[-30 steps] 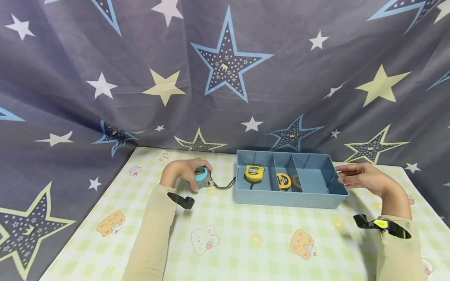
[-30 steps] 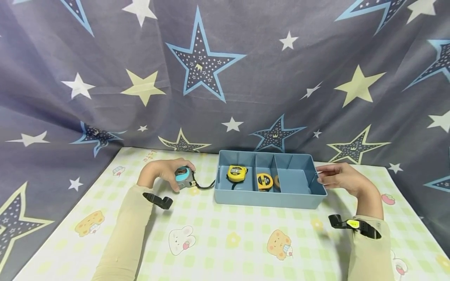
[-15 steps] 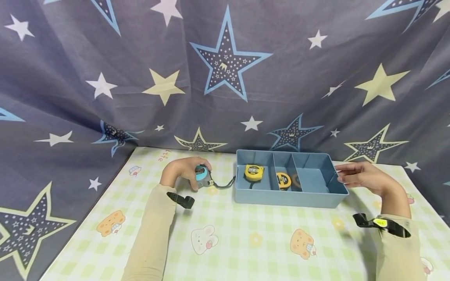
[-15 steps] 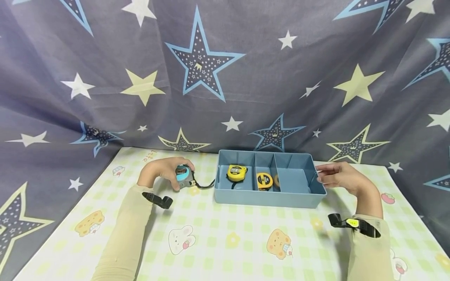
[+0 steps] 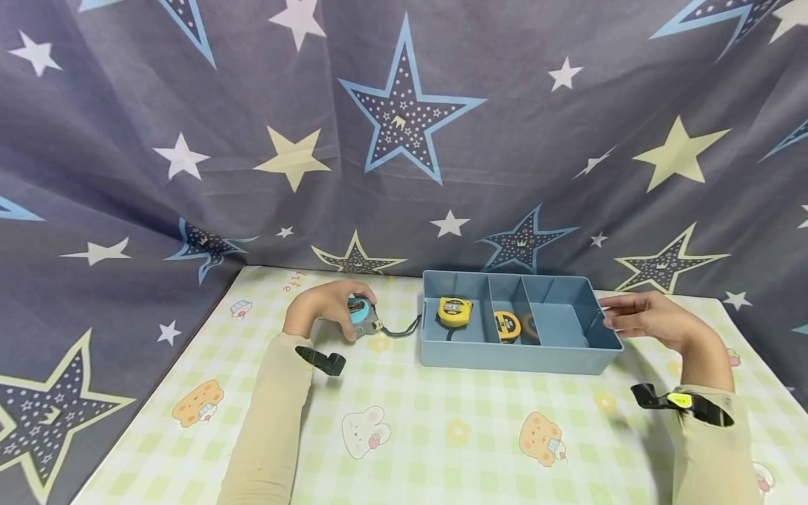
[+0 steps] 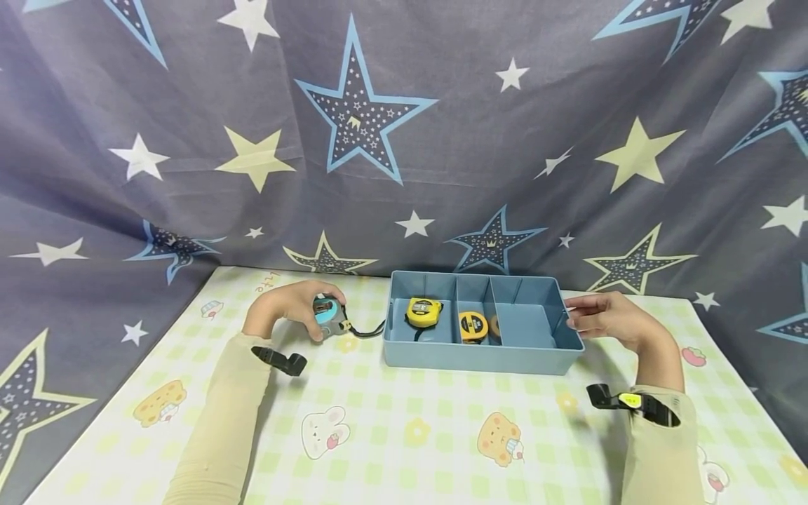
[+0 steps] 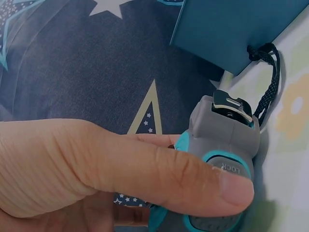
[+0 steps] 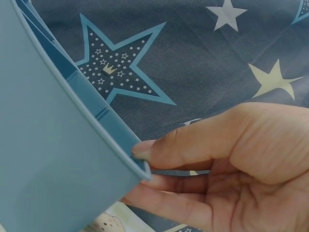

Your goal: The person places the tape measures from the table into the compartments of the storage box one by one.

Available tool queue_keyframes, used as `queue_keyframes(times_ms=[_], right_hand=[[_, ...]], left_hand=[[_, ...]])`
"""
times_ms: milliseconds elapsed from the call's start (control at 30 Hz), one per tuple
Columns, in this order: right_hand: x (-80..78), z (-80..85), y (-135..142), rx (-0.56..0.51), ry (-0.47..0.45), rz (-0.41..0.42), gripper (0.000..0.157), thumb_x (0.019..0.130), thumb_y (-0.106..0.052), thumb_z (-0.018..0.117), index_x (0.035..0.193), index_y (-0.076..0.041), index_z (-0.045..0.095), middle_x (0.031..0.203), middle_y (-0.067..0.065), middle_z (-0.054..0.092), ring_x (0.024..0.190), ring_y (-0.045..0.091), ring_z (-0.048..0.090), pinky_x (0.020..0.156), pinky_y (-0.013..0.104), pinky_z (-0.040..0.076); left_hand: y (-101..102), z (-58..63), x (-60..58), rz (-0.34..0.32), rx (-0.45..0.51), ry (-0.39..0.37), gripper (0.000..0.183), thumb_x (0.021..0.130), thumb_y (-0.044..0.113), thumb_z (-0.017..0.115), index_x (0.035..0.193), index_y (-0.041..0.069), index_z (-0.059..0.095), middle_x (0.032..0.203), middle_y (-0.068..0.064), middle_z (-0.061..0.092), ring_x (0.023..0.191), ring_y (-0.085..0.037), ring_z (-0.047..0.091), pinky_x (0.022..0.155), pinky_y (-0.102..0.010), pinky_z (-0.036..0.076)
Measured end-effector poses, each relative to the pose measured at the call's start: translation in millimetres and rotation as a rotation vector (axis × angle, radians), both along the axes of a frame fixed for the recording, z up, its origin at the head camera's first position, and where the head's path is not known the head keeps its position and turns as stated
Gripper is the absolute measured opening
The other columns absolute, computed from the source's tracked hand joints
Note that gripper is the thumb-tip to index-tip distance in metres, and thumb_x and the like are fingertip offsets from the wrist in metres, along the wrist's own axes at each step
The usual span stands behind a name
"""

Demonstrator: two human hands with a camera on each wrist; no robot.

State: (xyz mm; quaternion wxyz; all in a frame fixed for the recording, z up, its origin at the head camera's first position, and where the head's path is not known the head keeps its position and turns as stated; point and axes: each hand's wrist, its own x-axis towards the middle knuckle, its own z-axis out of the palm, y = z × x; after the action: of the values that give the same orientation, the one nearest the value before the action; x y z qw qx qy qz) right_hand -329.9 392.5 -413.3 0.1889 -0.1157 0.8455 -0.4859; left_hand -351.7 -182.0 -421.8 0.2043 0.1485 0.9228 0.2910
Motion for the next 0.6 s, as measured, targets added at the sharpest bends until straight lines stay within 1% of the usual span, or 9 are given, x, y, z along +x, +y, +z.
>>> queue_keyframes(times_ms=[200, 267, 433, 600], right_hand=[[-1.4, 0.6, -1, 0.005, -0.002, 0.005, 0.063, 0.098, -0.003, 0.063, 0.146, 0.023, 0.031, 0.102, -0.014, 0.07, 0.094, -0.002, 0.067, 0.082, 0.023, 0.06], [-1.5, 1.3, -1, 0.012, -0.007, 0.004, 0.063, 0.099, -0.003, 0.062, 0.147, 0.023, 0.031, 0.102, -0.014, 0.07, 0.094, -0.002, 0.067, 0.082, 0.024, 0.059], [-2.1, 2.2, -2, 0.017, -0.014, 0.002, 0.063, 0.099, -0.003, 0.062, 0.147, 0.022, 0.03, 0.102, -0.014, 0.07, 0.094, -0.002, 0.067, 0.082, 0.024, 0.059], [-0.3, 0.6, -1, -0.004, -0.013, 0.005, 0.063, 0.098, -0.004, 0.064, 0.146, 0.023, 0.032, 0.102, -0.013, 0.071, 0.094, -0.001, 0.068, 0.082, 0.023, 0.059]], left_hand=[[-4, -0.2, -1.4, -0.02, 0.011, 0.086, 0.081, 0.054, -0.003, 0.091, 0.13, 0.01, 0.066, 0.141, -0.014, 0.057, 0.116, -0.027, 0.052, 0.1, -0.043, 0.048], [-5, 0.0, -1.2, -0.023, 0.02, 0.106, 0.082, 0.054, -0.004, 0.091, 0.131, 0.009, 0.066, 0.142, -0.015, 0.056, 0.118, -0.028, 0.052, 0.101, -0.044, 0.048], [-6, 5.4, 0.7, -0.011, 0.031, 0.114, 0.084, 0.055, -0.004, 0.091, 0.133, 0.01, 0.064, 0.143, -0.016, 0.055, 0.12, -0.029, 0.053, 0.102, -0.047, 0.048], [-8, 9.9, 3.3, -0.022, 0.02, 0.146, 0.083, 0.056, -0.002, 0.092, 0.134, 0.01, 0.063, 0.137, -0.015, 0.058, 0.114, -0.029, 0.055, 0.098, -0.045, 0.049]])
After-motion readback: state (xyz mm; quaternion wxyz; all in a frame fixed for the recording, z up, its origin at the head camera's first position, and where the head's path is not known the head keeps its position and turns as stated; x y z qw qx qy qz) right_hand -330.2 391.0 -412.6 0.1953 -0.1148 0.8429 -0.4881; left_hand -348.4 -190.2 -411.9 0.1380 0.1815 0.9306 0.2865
